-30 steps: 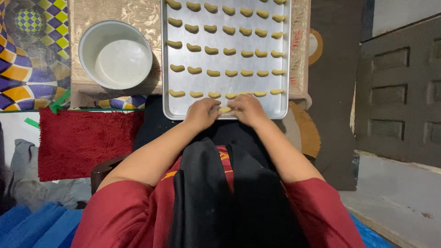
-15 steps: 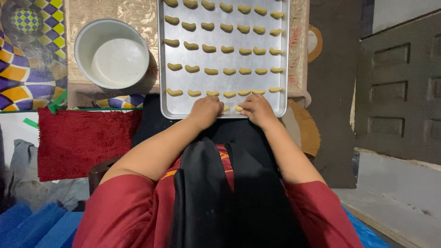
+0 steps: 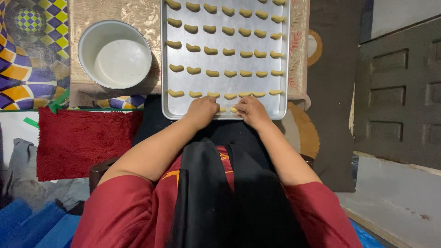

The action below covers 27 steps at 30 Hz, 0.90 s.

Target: Shaping dough into cookies, arranging them on a baking tray, and placing the tray into a commercial oven.

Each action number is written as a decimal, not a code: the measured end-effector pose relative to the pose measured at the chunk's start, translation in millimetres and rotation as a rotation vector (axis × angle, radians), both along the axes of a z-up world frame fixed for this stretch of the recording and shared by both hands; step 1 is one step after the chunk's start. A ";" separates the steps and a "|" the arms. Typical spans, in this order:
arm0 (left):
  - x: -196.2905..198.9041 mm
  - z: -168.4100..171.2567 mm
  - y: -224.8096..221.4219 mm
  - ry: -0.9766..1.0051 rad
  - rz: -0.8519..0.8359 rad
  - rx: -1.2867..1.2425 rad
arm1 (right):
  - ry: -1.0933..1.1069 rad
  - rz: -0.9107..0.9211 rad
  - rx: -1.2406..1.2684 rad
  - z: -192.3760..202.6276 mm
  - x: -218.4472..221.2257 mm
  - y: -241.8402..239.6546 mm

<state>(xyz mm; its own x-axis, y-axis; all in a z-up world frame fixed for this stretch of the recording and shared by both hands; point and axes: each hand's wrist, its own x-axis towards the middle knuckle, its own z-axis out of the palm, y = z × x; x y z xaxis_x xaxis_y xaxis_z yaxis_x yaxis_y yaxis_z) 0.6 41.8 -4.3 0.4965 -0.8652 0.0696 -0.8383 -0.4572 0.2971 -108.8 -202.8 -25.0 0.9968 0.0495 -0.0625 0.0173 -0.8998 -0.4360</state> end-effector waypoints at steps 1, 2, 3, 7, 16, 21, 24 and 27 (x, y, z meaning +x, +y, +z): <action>0.1 3.1 2.6 0.020 0.001 -0.005 | -0.005 0.010 0.002 -1.3 0.4 -0.4; 0.0 5.8 5.8 0.043 0.003 -0.010 | -0.008 0.020 0.005 -3.0 0.6 -0.3; -0.9 2.7 5.5 0.042 0.006 -0.010 | -0.009 0.023 0.005 1.2 0.4 1.6; 1.4 -8.5 6.2 -0.002 0.003 -0.003 | -0.029 0.013 0.051 19.6 4.4 6.6; 12.1 12.1 48.9 0.058 0.075 -0.332 | -0.295 -0.152 0.028 43.8 -3.8 1.1; 47.0 10.5 82.9 -0.191 0.341 -0.623 | -0.515 -0.262 -0.177 55.1 -10.5 4.8; 58.2 11.2 90.0 -0.300 0.532 -0.612 | -0.657 -0.319 -0.204 42.3 -8.0 -11.8; 57.1 8.3 92.3 -0.142 0.636 -0.606 | -0.742 -0.400 -0.191 40.5 -4.8 -29.9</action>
